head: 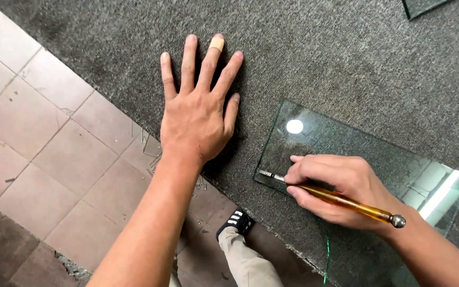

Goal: Scoring and snapping glass sheets to create curved shapes using a glass cutter and pliers.

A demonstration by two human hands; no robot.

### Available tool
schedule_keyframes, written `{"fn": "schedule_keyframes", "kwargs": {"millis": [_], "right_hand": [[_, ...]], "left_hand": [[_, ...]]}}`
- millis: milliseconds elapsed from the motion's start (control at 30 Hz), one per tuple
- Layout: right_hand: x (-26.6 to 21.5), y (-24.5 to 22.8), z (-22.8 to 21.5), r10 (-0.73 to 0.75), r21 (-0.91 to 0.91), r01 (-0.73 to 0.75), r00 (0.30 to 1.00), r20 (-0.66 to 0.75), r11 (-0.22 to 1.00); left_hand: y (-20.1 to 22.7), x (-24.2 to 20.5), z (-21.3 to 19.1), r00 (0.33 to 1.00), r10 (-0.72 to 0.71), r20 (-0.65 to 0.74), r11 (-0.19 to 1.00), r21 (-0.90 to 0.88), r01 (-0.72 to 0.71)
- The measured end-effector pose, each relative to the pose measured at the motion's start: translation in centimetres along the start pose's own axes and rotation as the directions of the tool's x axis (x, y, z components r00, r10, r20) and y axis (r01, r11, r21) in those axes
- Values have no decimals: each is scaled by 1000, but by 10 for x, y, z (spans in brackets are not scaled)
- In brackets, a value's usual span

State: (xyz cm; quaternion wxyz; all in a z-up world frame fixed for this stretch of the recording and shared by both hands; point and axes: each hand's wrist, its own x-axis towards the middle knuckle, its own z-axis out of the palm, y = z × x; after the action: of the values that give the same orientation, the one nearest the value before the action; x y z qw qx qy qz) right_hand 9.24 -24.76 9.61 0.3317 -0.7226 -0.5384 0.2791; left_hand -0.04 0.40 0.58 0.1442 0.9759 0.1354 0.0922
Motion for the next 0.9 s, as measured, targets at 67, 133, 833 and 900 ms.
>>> {"fn": "schedule_keyframes", "kwargs": {"millis": [67, 133, 833, 900], "right_hand": [[4, -2, -1, -40, -12, 40, 999, 21, 999], [9, -1, -2, -125, -85, 129, 991, 50, 988], [32, 1, -16, -320, -151, 393, 877, 358, 907], [31, 2, -17, -322, -151, 395, 876, 359, 906]], "left_hand": [[0, -1, -1, 1000, -3, 9, 1000, -4, 3], [0, -2, -2, 1000, 14, -26, 999, -33, -15], [-14, -6, 22, 968, 102, -228, 988, 137, -72], [-14, -7, 21, 965, 109, -239, 987, 139, -77]]}}
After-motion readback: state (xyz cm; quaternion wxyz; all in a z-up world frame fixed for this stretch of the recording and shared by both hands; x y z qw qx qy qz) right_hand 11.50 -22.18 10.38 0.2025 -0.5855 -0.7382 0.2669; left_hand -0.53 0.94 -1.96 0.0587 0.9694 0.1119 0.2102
